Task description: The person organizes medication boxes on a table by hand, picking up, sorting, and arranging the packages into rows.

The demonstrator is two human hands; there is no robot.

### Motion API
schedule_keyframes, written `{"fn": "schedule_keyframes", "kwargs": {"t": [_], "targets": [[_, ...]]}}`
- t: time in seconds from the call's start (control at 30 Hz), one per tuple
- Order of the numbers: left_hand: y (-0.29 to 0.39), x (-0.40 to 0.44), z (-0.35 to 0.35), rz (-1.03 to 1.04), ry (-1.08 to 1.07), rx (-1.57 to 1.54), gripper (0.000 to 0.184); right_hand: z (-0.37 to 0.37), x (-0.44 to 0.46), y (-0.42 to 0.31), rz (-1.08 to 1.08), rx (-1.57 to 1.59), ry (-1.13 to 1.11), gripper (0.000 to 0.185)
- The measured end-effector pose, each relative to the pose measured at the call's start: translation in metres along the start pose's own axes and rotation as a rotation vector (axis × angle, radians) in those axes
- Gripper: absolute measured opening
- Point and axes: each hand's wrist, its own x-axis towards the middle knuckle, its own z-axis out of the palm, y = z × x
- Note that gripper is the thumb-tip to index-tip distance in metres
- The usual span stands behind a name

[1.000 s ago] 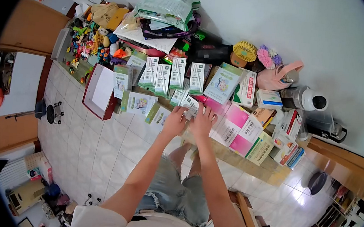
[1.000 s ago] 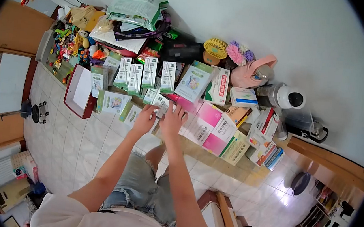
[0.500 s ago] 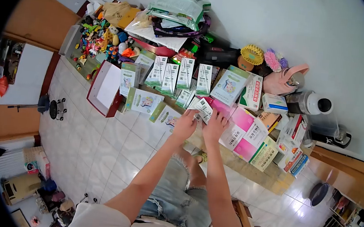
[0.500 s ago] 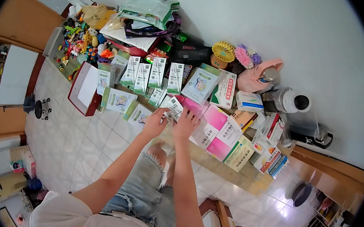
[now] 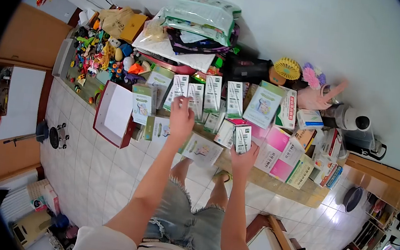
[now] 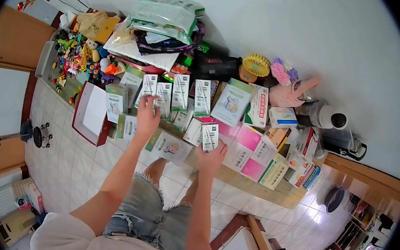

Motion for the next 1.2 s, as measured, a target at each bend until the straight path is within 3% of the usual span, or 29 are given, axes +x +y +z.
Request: {"fn": "schedule_keyframes", "kwargs": {"t": [0.13, 0.27, 0.3, 0.43, 0.77, 1.03, 1.2], "targets": [[-0.036, 0.051, -0.005, -0.006, 0.067, 0.086, 0.045, 0.022, -0.001, -0.066, 0.148, 0.335, 0.011, 0.06], [-0.041, 0.075, 0.002, -0.105, -0.07, 0.119, 0.071, 0.05, 0.023, -0.093, 0.025, 0.175, 0.117, 0.059], [-0.052, 0.076, 0.015, -0.126, -0.114, 0.089, 0.089, 0.054, 0.03, -0.096, 0.027, 0.141, 0.128, 0.059], [-0.023, 0.075, 0.024, -0.265, -0.301, 0.195, 0.101, 0.063, 0.052, -0.1, -0.013, 0.05, 0.217, 0.057], [-0.029, 0.067, 0.025, -0.171, -0.352, 0.21, 0.074, 0.047, 0.037, -0.076, 0.083, -0.143, 0.373, 0.062], [-0.071, 0.07, 0.017, 0.159, -0.287, 0.064, 0.06, 0.04, 0.003, -0.06, 0.18, -0.169, 0.311, 0.064], [-0.071, 0.077, 0.001, 0.135, -0.305, -0.126, 0.061, 0.035, 0.003, -0.066, 0.254, -0.221, 0.284, 0.063]]}}
